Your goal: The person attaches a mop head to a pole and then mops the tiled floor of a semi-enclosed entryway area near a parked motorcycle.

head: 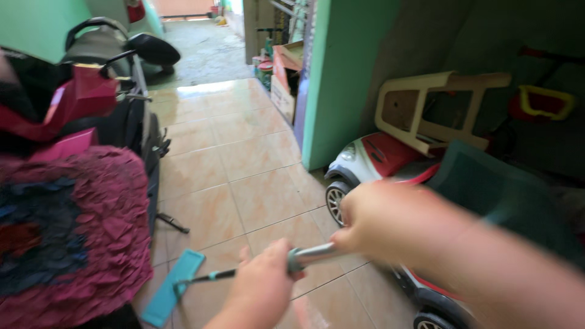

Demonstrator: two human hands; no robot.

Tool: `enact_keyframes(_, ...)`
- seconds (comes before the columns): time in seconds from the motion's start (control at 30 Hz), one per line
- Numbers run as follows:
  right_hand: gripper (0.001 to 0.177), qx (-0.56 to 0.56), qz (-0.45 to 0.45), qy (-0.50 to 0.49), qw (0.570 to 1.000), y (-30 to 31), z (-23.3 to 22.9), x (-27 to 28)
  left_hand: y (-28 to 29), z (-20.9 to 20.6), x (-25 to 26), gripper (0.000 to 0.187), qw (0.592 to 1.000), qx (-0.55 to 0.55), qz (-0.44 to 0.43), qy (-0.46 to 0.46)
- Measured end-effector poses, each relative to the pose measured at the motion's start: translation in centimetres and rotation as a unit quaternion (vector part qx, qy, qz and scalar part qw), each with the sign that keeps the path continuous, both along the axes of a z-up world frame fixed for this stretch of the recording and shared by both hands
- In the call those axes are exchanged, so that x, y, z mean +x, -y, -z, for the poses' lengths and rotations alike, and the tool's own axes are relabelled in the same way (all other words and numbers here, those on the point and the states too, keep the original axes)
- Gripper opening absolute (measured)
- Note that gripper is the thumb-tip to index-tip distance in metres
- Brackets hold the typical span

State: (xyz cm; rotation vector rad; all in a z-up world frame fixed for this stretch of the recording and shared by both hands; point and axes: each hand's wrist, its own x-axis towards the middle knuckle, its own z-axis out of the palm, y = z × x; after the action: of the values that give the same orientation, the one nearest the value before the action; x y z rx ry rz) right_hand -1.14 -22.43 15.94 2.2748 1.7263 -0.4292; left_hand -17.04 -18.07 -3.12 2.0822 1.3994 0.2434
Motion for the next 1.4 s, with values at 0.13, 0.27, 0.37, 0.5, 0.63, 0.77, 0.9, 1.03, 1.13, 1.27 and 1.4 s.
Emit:
enact_keyframes(0.13,0.034,0.036,-0.032,-0.070,0.996,1.9,5.8,-3.7,0.0,3.8,-5.4,0.038,0.994,0.027,0.029,-0.103)
enact_keyframes(0.27,0.032,-0.003,-0.029,-0.147,0.989,4.0,7.0,-2.4,0.5,5.3,-4.7,0.039,0.977,-0.019,0.051,-0.205)
enact_keyframes(0.37,0.028,0.006,-0.003,-0.146,0.989,5.3,4.6,1.1,2.2,4.0,-1.0,0.040,0.992,0.056,0.048,-0.103)
enact_keyframes(0.5,0.025,0.014,0.065,-0.131,0.989,6.5,-1.6,6.3,5.3,0.5,5.7,0.034,0.996,0.042,0.037,-0.070)
enact_keyframes(0.63,0.024,0.071,0.121,-0.104,0.985,8.1,-5.7,7.2,7.9,-1.5,9.2,0.037,0.975,0.210,0.022,0.075)
enact_keyframes(0.77,0.028,0.024,0.088,-0.019,0.996,8.2,-4.7,4.9,8.3,0.1,7.4,0.033,0.979,0.193,-0.002,0.066)
enact_keyframes(0.9,0.029,0.036,-0.020,-0.060,0.997,8.5,0.9,1.7,7.8,3.4,2.2,0.037,0.991,0.128,-0.040,-0.011)
enact_keyframes(1.03,0.030,0.045,-0.043,-0.124,0.990,8.6,6.5,-2.0,7.9,6.2,-3.1,0.037,0.988,0.104,-0.083,-0.078)
enact_keyframes(1.13,0.031,0.054,-0.065,-0.146,0.986,8.3,7.4,-2.8,8.4,6.1,-4.3,0.033,0.988,0.087,-0.089,-0.090)
enact_keyframes(1.27,0.034,0.042,-0.012,-0.113,0.993,8.3,4.1,-0.6,8.2,3.9,-1.0,0.030,0.990,0.094,-0.077,-0.071)
enact_keyframes(1.4,0.028,0.051,0.012,-0.057,0.997,8.7,-2.6,2.0,9.4,0.5,4.0,0.030,0.985,0.139,-0.087,-0.061)
